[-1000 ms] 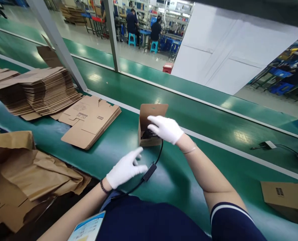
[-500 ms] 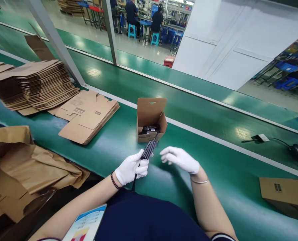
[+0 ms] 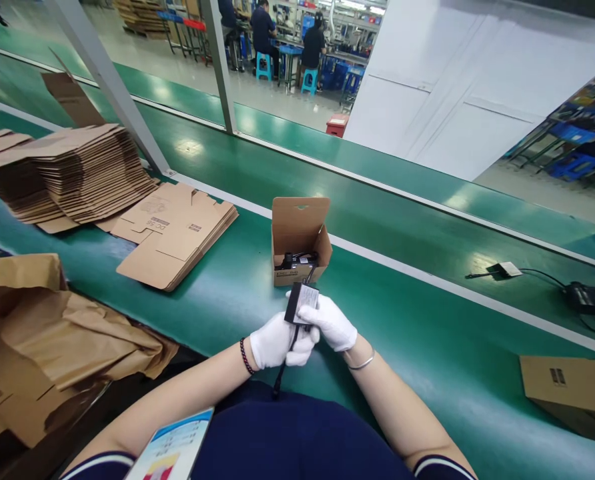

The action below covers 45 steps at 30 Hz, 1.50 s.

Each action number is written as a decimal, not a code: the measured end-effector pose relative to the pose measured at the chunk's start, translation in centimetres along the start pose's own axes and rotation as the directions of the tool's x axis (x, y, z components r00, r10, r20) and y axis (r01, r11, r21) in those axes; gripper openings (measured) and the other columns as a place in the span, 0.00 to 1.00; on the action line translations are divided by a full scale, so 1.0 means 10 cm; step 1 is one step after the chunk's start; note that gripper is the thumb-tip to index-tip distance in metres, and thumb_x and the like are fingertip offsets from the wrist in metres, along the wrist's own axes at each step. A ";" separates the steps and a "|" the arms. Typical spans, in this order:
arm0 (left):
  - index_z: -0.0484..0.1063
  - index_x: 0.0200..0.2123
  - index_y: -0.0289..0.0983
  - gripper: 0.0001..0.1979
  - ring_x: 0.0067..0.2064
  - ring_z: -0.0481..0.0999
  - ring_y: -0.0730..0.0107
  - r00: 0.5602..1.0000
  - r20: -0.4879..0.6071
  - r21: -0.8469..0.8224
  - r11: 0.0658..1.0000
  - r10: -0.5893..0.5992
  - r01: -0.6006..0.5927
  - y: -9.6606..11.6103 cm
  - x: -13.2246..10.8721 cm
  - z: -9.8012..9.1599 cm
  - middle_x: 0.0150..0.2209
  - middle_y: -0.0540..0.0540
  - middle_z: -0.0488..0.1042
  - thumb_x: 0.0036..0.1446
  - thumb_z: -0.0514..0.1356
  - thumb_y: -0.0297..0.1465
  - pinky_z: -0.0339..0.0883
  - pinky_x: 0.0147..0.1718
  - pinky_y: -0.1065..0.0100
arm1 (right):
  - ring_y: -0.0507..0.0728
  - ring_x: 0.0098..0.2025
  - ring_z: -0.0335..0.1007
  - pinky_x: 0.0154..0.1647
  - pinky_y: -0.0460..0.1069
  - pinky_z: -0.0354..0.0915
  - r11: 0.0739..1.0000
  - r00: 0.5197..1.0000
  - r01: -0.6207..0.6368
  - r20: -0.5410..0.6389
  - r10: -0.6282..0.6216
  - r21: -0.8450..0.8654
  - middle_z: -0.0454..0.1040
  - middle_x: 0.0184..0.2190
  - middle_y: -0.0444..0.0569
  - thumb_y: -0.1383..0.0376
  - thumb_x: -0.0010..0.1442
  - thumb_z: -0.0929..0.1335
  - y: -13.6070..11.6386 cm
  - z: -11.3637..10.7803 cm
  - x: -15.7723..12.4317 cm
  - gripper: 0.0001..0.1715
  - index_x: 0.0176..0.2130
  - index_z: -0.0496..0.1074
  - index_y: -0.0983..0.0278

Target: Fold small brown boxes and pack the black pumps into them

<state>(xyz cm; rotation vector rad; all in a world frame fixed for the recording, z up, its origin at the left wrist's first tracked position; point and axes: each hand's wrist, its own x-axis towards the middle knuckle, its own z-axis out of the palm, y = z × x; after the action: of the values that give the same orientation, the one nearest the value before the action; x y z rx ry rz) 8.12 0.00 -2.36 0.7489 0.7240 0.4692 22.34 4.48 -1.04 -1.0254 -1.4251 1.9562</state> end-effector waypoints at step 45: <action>0.78 0.40 0.35 0.12 0.47 0.75 0.51 0.855 -0.155 0.905 -0.275 0.494 0.323 1.26 -0.20 -0.04 0.46 0.37 0.76 0.53 0.61 0.32 0.67 0.43 0.59 | 0.62 0.42 0.77 0.44 0.53 0.69 -0.005 0.899 0.170 0.157 -0.410 -0.985 0.80 0.39 0.52 0.63 0.57 0.68 -0.95 -0.46 0.59 0.18 0.48 0.71 0.63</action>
<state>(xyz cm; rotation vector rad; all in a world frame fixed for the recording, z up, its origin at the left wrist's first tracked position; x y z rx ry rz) 4.83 7.12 7.68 2.5000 1.6589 0.0175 22.27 14.63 5.55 -1.1442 -2.6655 0.1827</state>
